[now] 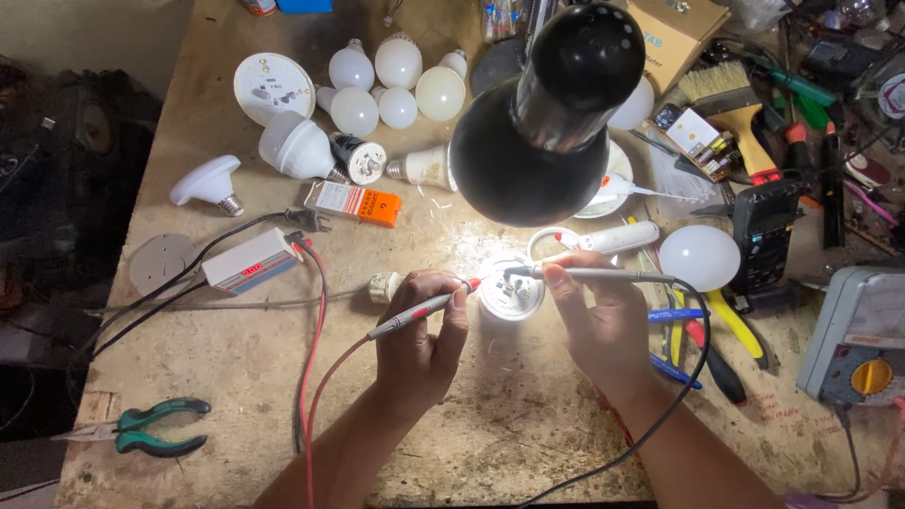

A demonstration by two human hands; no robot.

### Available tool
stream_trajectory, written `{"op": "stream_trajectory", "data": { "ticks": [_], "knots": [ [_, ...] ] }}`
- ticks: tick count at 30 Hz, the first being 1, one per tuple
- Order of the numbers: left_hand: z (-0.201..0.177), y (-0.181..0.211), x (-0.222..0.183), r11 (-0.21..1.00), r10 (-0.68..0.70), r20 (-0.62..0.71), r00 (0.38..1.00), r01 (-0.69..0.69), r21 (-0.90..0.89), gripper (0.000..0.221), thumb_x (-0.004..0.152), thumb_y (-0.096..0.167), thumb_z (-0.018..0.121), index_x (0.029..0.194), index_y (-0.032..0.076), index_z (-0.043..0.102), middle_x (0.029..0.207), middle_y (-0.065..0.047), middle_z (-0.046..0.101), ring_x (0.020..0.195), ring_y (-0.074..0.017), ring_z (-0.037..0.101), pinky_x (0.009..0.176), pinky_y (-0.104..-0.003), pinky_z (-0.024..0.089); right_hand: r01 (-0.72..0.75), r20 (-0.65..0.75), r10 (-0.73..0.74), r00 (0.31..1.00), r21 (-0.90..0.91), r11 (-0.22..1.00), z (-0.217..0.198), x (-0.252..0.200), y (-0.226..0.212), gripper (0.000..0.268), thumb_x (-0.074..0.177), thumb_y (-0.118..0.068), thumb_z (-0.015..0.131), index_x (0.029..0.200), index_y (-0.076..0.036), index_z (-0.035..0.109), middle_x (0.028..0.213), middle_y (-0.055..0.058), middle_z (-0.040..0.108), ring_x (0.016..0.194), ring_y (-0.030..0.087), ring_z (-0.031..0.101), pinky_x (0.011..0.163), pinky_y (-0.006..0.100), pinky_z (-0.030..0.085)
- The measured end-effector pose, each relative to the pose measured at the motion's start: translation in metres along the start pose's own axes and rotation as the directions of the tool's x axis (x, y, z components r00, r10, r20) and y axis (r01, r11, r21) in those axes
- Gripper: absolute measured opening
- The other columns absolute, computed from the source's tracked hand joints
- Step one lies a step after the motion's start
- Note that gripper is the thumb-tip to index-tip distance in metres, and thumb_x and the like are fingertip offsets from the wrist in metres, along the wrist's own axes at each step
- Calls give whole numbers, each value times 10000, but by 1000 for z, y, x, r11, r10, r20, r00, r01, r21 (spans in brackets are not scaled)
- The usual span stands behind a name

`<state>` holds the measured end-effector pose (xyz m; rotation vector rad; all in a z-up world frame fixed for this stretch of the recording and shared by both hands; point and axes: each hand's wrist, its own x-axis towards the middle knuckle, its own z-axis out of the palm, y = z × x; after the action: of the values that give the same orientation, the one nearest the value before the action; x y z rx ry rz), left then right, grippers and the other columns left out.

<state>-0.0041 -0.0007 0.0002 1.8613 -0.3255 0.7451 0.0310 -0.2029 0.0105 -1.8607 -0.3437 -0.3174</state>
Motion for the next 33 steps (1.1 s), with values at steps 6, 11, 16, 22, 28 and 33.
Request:
{"op": "stream_trajectory", "data": {
  "ticks": [6, 11, 16, 22, 28, 33],
  "knots": [
    [1, 2, 2, 1000, 8, -7, 1000, -8, 1, 59, 1002, 86, 617, 1015, 29, 625, 912, -164, 686, 898, -397, 730, 794, -454, 591, -34, -8, 34, 999, -14, 999, -1, 1, -4, 123, 1047, -147, 579, 1026, -64, 666, 876, 141, 710, 899, 297, 735, 948, 517, 566],
    [1, 2, 2, 999, 23, -1, 1000, -23, 37, 59, 999, 91, 623, 1028, 44, 644, 903, -150, 694, 882, -378, 742, 787, -438, 602, 16, 21, -15, 1000, -29, 999, -3, 0, 1, 112, 1050, -134, 570, 1047, -65, 658, 877, 112, 697, 886, 265, 722, 924, 460, 584],
    [1, 3, 2, 999, 26, -4, 1000, -26, 23, 49, 992, 74, 631, 1022, 37, 645, 904, -152, 698, 885, -374, 747, 779, -439, 607, -3, 25, 3, 1000, -16, 1000, -2, 0, -3, 108, 1053, -125, 559, 1042, -60, 645, 881, 120, 685, 890, 270, 720, 925, 464, 590],
    [1, 1, 1, 1000, 26, -8, 1000, -26, 14, 49, 989, 75, 631, 1024, 45, 647, 902, -146, 698, 882, -373, 751, 778, -439, 612, 7, -2, -7, 1000, -8, 1000, 0, -1, -3, 109, 1046, -115, 582, 1035, -29, 648, 871, 135, 680, 909, 291, 735, 936, 498, 587],
    [2, -3, -2, 1000, 24, -22, 999, -24, 18, 50, 982, 82, 643, 1018, 48, 652, 895, -146, 696, 868, -371, 753, 767, -445, 614, -15, 4, 15, 1000, -37, 999, -2, -2, 3, 101, 1052, -125, 585, 1055, -41, 641, 904, 130, 689, 952, 274, 729, 959, 496, 574],
    [3, 1, 0, 999, 12, -27, 1000, -11, 31, 50, 997, 105, 632, 1035, 81, 652, 889, -113, 692, 854, -330, 751, 776, -429, 612, -29, -53, 25, 998, -77, 997, 1, -3, -2, 91, 1030, -151, 653, 1037, -61, 668, 916, 97, 698, 964, 232, 707, 992, 458, 543]
  ]
}}
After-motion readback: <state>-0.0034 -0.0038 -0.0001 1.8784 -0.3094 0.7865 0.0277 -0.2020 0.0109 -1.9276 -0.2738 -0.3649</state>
